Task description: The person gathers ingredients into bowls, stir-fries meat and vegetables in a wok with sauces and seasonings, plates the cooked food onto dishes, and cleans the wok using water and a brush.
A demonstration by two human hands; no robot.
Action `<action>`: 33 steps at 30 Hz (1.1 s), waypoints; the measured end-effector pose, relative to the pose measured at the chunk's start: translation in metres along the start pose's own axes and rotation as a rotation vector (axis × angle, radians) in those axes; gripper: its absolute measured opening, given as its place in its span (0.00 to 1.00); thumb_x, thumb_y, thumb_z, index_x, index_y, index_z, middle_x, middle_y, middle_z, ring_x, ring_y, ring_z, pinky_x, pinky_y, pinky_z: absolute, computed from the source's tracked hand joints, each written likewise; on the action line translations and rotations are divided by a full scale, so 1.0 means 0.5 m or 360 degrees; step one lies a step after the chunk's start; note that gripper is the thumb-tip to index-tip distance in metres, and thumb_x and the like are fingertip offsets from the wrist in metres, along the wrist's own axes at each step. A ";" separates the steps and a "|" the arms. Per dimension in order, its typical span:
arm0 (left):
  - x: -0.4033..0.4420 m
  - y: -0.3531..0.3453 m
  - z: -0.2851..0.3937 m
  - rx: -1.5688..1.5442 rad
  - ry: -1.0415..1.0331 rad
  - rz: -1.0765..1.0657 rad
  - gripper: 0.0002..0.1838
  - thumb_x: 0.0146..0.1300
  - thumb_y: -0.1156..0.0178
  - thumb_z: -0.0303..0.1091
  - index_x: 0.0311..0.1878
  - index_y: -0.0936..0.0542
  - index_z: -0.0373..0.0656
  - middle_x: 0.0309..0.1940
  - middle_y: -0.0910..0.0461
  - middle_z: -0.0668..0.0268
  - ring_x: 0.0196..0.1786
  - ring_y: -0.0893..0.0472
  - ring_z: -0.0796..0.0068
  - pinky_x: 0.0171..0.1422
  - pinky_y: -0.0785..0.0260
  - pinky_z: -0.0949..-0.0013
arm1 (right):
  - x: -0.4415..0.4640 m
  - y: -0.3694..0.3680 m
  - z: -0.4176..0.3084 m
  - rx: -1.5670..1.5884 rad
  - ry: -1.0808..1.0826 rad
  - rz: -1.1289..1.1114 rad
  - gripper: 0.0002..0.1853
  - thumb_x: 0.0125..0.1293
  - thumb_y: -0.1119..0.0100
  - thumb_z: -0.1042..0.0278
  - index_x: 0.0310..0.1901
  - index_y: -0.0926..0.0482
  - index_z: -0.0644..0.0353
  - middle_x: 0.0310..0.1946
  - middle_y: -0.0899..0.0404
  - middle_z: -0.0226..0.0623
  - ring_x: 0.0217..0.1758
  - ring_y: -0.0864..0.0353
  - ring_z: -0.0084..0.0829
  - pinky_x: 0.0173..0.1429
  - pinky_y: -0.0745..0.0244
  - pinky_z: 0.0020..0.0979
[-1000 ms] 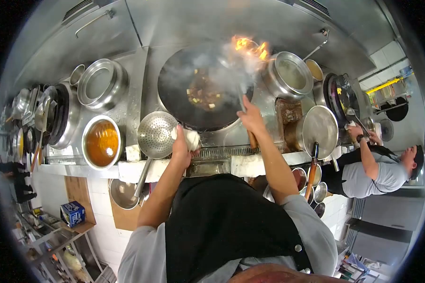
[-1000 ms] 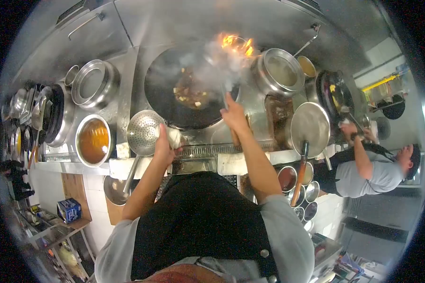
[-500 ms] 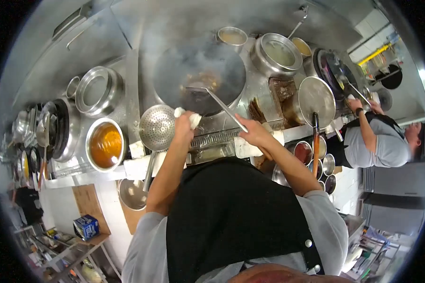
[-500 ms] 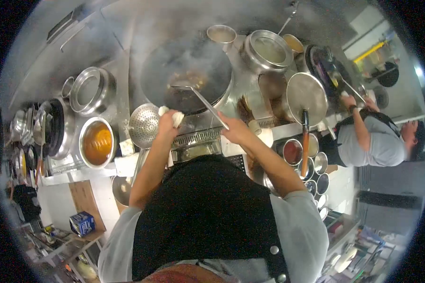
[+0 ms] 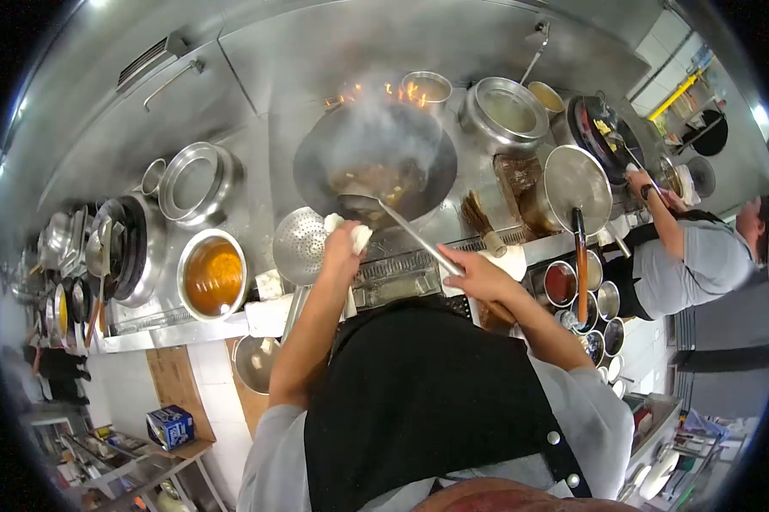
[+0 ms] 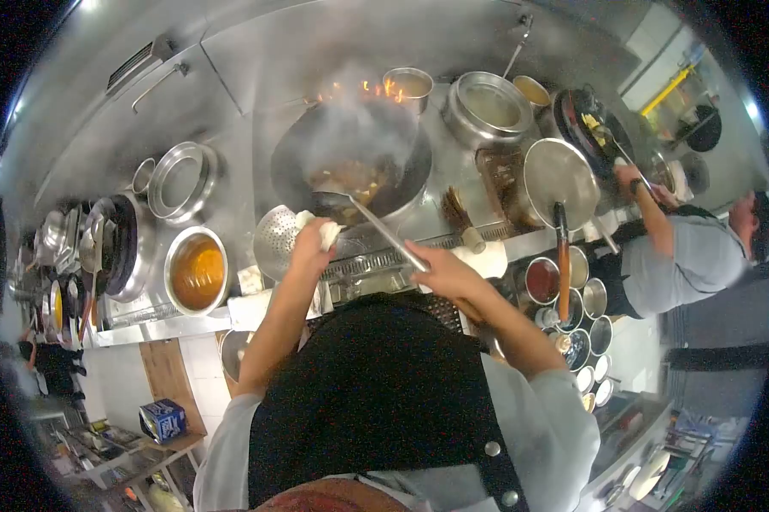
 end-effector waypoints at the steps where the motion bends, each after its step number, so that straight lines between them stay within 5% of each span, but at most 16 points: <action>1: 0.022 -0.001 -0.006 0.0024 0.0011 -0.0040 0.04 0.68 0.36 0.35 0.40 0.19 0.47 0.31 0.17 0.68 0.32 0.18 0.72 0.33 0.27 0.64 | 0.018 0.000 0.025 -0.0339 0.0269 0.0171 0.43 0.66 0.32 0.68 0.81 0.41 0.52 0.50 0.14 0.54 0.44 0.12 0.49 0.51 0.19 0.42; 4: 0.042 0.062 -0.066 -0.0077 -0.0108 -0.0159 0.06 0.68 0.37 0.33 0.44 0.18 0.44 0.33 0.17 0.67 0.34 0.17 0.70 0.35 0.24 0.61 | 0.055 0.030 0.010 -0.0466 -0.0123 0.0203 0.41 0.67 0.35 0.61 0.80 0.39 0.52 0.53 0.18 0.63 0.58 0.19 0.64 0.64 0.24 0.48; 7: -0.011 0.155 -0.138 -0.0028 -0.0261 0.0032 0.08 0.64 0.36 0.24 0.45 0.22 0.41 0.35 0.19 0.64 0.36 0.15 0.66 0.43 0.18 0.62 | 0.057 0.041 0.008 -0.0452 -0.0213 0.0362 0.40 0.66 0.34 0.63 0.79 0.38 0.53 0.53 0.18 0.63 0.57 0.19 0.63 0.64 0.25 0.51; 8: -0.041 0.162 -0.146 0.0010 -0.0180 0.0128 0.09 0.63 0.36 0.24 0.46 0.23 0.41 0.34 0.20 0.65 0.37 0.16 0.65 0.43 0.18 0.61 | 0.044 0.033 0.024 -0.0412 0.0288 0.0664 0.41 0.66 0.33 0.66 0.79 0.38 0.55 0.53 0.18 0.63 0.56 0.17 0.62 0.61 0.23 0.49; 11: -0.087 0.125 -0.102 -0.0083 -0.0211 0.0222 0.11 0.61 0.36 0.22 0.46 0.22 0.41 0.34 0.20 0.64 0.40 0.16 0.64 0.43 0.19 0.58 | -0.042 0.025 -0.020 -0.0065 -0.0245 0.0496 0.41 0.67 0.33 0.70 0.79 0.39 0.57 0.53 0.17 0.64 0.54 0.16 0.62 0.57 0.21 0.44; 12: -0.069 0.097 -0.072 -0.0141 -0.0229 0.0188 0.09 0.63 0.37 0.25 0.47 0.20 0.38 0.35 0.18 0.61 0.35 0.17 0.66 0.36 0.22 0.60 | -0.057 0.004 0.004 -0.0041 0.0039 0.0678 0.40 0.68 0.34 0.71 0.80 0.40 0.59 0.51 0.17 0.64 0.49 0.12 0.53 0.51 0.20 0.37; 13: -0.099 0.049 0.001 0.0576 -0.0885 -0.0018 0.06 0.64 0.36 0.32 0.41 0.20 0.43 0.29 0.20 0.64 0.30 0.19 0.69 0.29 0.28 0.63 | -0.059 -0.028 0.019 -0.0058 0.0033 0.0630 0.40 0.68 0.34 0.71 0.80 0.40 0.59 0.51 0.17 0.64 0.49 0.12 0.53 0.51 0.20 0.37; 14: -0.070 0.023 0.007 -0.0093 -0.0124 0.0145 0.06 0.64 0.35 0.37 0.37 0.20 0.47 0.25 0.20 0.67 0.27 0.20 0.71 0.25 0.34 0.65 | -0.060 -0.045 0.037 0.0073 -0.0085 0.0700 0.39 0.69 0.35 0.72 0.79 0.39 0.60 0.51 0.17 0.63 0.48 0.12 0.46 0.50 0.20 0.36; 16: 0.014 0.025 -0.011 -0.0183 0.0056 0.0145 0.06 0.63 0.34 0.37 0.39 0.21 0.50 0.30 0.18 0.66 0.28 0.20 0.71 0.26 0.34 0.64 | -0.042 -0.095 0.131 0.0274 -0.0042 0.0878 0.36 0.71 0.36 0.73 0.78 0.37 0.60 0.53 0.16 0.59 0.44 0.17 0.29 0.48 0.21 0.32; 19: 0.056 -0.003 -0.022 -0.0038 0.0075 0.0092 0.07 0.63 0.34 0.37 0.41 0.20 0.50 0.33 0.17 0.66 0.30 0.18 0.69 0.27 0.33 0.63 | -0.005 -0.096 0.160 0.0161 -0.0166 0.0742 0.35 0.71 0.36 0.73 0.78 0.36 0.61 0.51 0.14 0.54 0.42 0.17 0.32 0.49 0.21 0.33; 20: 0.077 -0.002 -0.024 -0.0089 0.0064 0.0029 0.08 0.63 0.35 0.37 0.43 0.20 0.49 0.34 0.16 0.65 0.32 0.18 0.67 0.27 0.33 0.63 | 0.002 -0.088 0.153 -0.0061 0.0326 0.1021 0.36 0.72 0.37 0.73 0.79 0.38 0.59 0.38 0.13 0.44 0.31 0.20 0.28 0.37 0.22 0.31; 21: 0.089 0.001 -0.024 -0.0079 0.0083 0.0021 0.08 0.63 0.35 0.37 0.43 0.20 0.49 0.34 0.16 0.65 0.32 0.18 0.67 0.27 0.33 0.63 | -0.001 -0.078 0.134 -0.0060 0.0304 0.1030 0.36 0.72 0.37 0.73 0.79 0.38 0.59 0.38 0.13 0.44 0.31 0.20 0.28 0.37 0.22 0.31; 23: 0.110 0.000 -0.025 -0.0112 0.0071 0.0031 0.08 0.64 0.37 0.37 0.45 0.19 0.49 0.35 0.16 0.65 0.32 0.18 0.68 0.27 0.33 0.63 | -0.012 -0.055 0.092 0.0982 -0.0260 0.0730 0.36 0.73 0.38 0.74 0.80 0.40 0.59 0.30 0.20 0.31 0.23 0.31 0.17 0.27 0.31 0.24; 25: 0.113 -0.012 -0.027 -0.0114 0.0136 0.0088 0.06 0.64 0.35 0.38 0.42 0.21 0.55 0.29 0.17 0.73 0.28 0.19 0.74 0.26 0.34 0.68 | -0.035 -0.020 0.050 0.1266 -0.0298 0.0594 0.33 0.76 0.43 0.69 0.79 0.40 0.57 0.22 0.31 0.26 0.17 0.33 0.20 0.21 0.36 0.27; 31: 0.051 -0.032 -0.038 -0.0159 -0.0009 0.0198 0.11 0.69 0.34 0.47 0.49 0.20 0.57 0.38 0.16 0.69 0.35 0.19 0.72 0.33 0.32 0.69 | -0.171 0.065 0.055 0.2075 -0.0162 0.0584 0.31 0.76 0.42 0.69 0.78 0.38 0.50 0.25 0.36 0.26 0.16 0.36 0.22 0.20 0.39 0.28; 33: 0.002 -0.011 -0.053 -0.0336 -0.0096 0.0255 0.15 0.70 0.34 0.46 0.54 0.18 0.51 0.43 0.16 0.65 0.43 0.16 0.68 0.47 0.25 0.56 | -0.258 0.122 0.052 0.2021 -0.0063 0.0754 0.30 0.75 0.43 0.71 0.77 0.38 0.56 0.20 0.36 0.27 0.15 0.36 0.24 0.18 0.39 0.28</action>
Point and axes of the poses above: each hand's wrist, its own x-axis towards the middle knuckle, its own y-axis out of the back of the hand, z = x × y, the point moved 6 cm from there along x, towards the middle knuckle
